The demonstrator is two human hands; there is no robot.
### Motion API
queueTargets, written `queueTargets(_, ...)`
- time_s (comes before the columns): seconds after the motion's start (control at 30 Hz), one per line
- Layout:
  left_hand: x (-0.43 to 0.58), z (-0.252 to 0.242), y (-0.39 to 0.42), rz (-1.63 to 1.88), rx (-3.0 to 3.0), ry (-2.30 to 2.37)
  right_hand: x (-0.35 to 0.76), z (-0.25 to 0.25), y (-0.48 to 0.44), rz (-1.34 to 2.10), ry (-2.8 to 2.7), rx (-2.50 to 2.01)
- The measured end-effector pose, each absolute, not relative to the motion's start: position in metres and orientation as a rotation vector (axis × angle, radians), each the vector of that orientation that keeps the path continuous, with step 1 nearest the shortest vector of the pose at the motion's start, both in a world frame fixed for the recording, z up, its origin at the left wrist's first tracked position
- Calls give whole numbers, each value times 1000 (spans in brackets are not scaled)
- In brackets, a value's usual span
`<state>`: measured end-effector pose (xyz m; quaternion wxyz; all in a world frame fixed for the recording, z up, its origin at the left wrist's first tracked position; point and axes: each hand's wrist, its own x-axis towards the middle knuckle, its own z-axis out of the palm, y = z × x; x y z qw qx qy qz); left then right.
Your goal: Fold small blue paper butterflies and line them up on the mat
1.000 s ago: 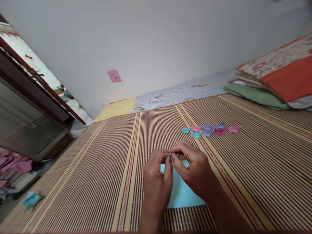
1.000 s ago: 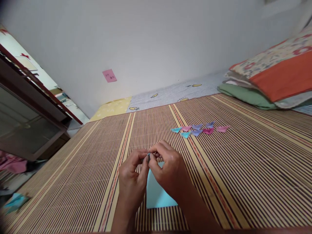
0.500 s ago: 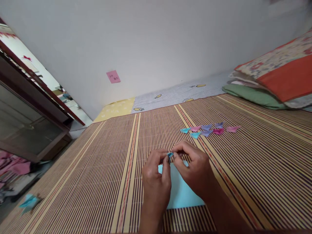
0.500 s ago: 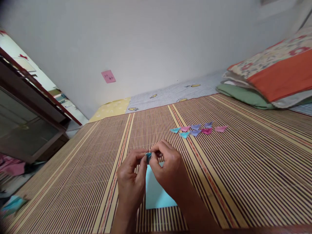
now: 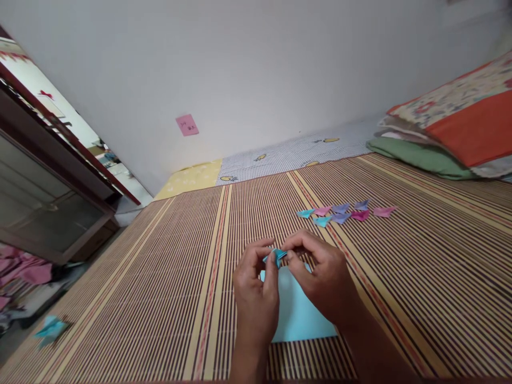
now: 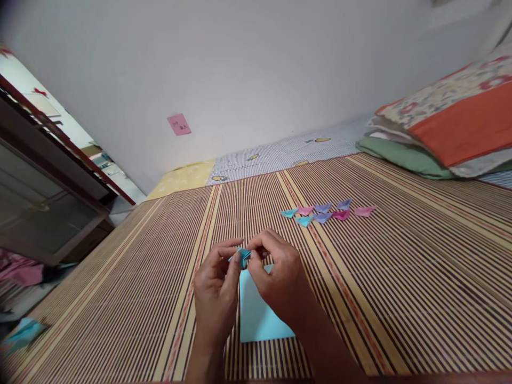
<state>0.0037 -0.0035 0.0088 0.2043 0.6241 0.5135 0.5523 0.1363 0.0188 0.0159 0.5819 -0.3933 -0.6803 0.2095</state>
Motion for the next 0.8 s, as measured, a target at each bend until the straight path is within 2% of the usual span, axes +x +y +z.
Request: queueTargets(0.8, -5, 18, -4, 1424, 1872, 1306, 140, 16, 17, 577, -1636, -934)
